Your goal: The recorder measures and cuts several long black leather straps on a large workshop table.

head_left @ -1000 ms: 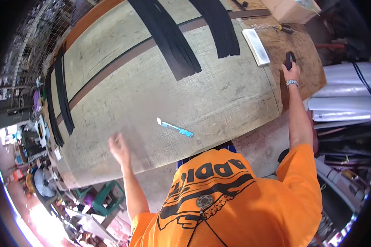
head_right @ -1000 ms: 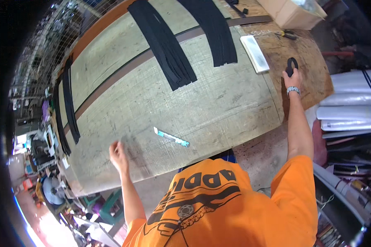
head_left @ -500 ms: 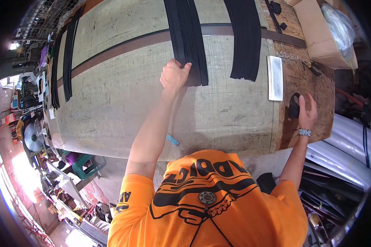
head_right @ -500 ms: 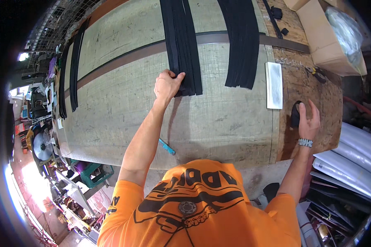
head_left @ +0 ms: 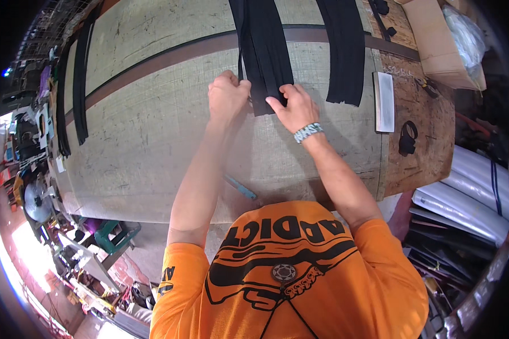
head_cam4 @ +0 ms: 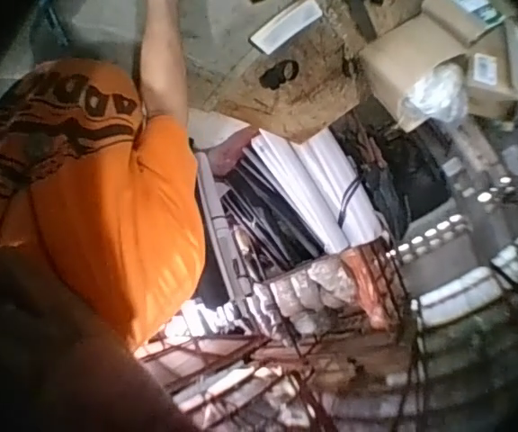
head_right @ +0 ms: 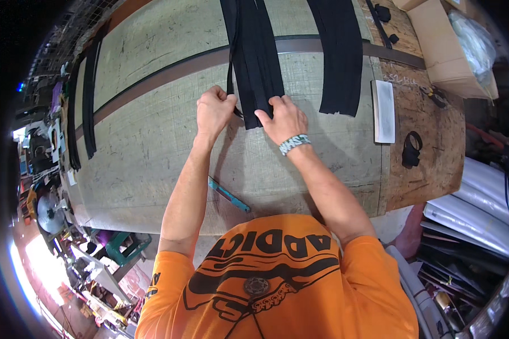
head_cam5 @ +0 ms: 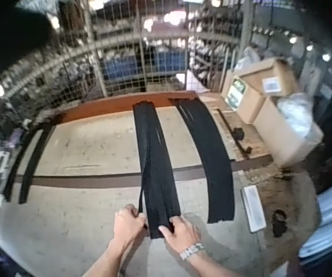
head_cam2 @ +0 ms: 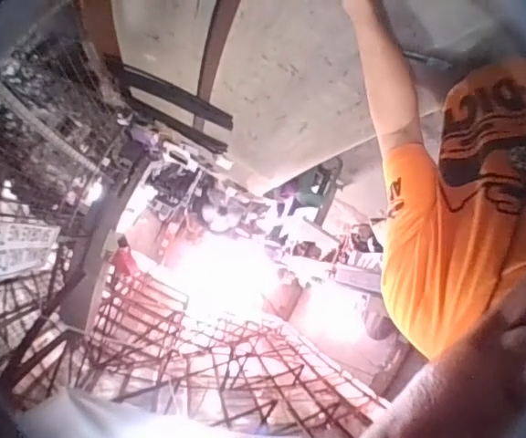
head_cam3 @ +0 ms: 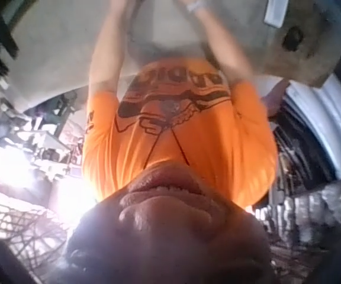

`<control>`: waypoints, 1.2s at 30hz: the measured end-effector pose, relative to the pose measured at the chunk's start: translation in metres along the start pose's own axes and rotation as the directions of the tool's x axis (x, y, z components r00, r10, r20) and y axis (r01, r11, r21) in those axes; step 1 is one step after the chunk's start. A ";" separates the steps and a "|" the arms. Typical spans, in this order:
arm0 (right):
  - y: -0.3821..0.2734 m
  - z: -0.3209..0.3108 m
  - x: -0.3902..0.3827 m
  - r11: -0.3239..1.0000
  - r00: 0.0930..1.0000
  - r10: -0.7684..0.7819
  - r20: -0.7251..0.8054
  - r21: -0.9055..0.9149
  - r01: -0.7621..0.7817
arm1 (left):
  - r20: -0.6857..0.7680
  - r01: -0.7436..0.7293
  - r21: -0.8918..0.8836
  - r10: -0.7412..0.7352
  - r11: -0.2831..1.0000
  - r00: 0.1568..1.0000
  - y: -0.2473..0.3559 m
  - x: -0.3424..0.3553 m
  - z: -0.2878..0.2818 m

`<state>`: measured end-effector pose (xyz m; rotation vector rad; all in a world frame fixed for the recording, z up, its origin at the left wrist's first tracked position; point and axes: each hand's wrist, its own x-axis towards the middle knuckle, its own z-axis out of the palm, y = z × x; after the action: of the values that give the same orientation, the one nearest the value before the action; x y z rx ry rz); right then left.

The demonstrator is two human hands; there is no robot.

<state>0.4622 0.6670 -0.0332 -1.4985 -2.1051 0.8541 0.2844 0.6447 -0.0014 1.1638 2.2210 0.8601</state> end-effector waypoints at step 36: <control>-0.029 0.018 0.011 0.886 0.895 0.445 0.036 -0.164 -0.434 | 0.525 0.629 -0.708 -0.358 0.321 0.772 -0.046 0.003 -0.002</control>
<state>0.4272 0.6661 -0.0262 -2.1087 -1.9416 0.9262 0.2565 0.6263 -0.0333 0.0316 1.3679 1.2005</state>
